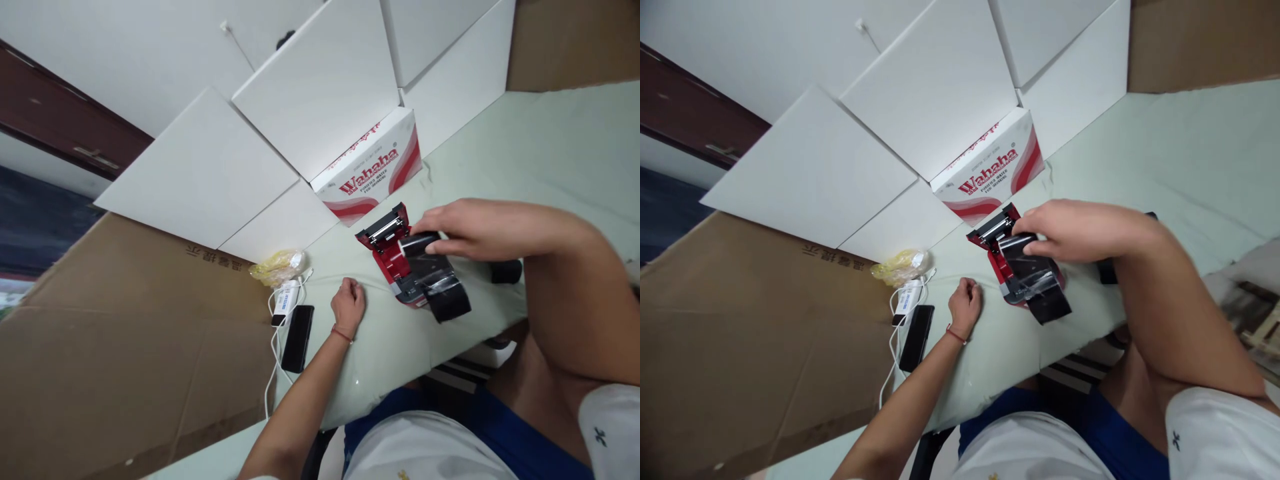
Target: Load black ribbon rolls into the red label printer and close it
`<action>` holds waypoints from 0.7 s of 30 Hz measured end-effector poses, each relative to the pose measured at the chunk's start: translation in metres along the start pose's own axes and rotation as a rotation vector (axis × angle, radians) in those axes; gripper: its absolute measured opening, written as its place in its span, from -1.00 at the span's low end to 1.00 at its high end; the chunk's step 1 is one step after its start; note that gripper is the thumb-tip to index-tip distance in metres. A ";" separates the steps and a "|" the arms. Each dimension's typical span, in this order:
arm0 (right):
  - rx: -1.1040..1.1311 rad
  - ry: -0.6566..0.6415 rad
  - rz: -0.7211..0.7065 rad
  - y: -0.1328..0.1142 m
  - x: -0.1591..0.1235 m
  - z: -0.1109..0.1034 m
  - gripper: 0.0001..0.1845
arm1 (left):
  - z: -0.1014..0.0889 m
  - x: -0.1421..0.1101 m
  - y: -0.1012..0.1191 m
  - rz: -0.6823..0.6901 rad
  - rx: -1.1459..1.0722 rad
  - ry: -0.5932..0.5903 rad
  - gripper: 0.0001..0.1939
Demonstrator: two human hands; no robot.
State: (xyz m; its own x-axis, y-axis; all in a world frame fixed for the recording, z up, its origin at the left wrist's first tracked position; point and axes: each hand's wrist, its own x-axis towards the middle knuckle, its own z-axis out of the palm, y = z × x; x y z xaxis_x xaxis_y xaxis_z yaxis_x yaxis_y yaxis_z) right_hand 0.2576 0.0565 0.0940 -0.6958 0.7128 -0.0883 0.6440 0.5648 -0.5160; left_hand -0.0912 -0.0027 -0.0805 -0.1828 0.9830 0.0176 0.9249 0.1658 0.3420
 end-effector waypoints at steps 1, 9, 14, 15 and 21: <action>0.045 0.026 0.001 0.011 -0.010 -0.006 -0.47 | 0.001 0.001 0.000 0.001 0.058 0.000 -0.88; 0.185 -0.236 0.189 0.096 -0.011 0.022 -0.53 | 0.002 0.003 0.006 0.058 0.364 -0.079 -0.52; 0.082 -0.242 0.240 0.089 0.015 0.046 -0.50 | 0.003 0.002 0.004 0.083 0.379 -0.064 -0.45; 0.069 -0.217 0.260 0.090 0.016 0.045 -0.49 | 0.004 0.002 0.003 0.085 0.392 -0.062 -0.48; -0.048 -0.119 0.487 0.122 -0.001 0.032 -0.45 | 0.006 0.003 -0.002 0.100 0.411 -0.078 -0.69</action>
State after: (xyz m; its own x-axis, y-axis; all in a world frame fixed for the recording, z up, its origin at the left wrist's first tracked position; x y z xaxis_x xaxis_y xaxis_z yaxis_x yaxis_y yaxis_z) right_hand 0.3269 0.1116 0.0040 -0.3409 0.8474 -0.4071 0.9148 0.1993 -0.3512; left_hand -0.0921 0.0001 -0.0867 -0.0746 0.9962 -0.0453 0.9956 0.0718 -0.0608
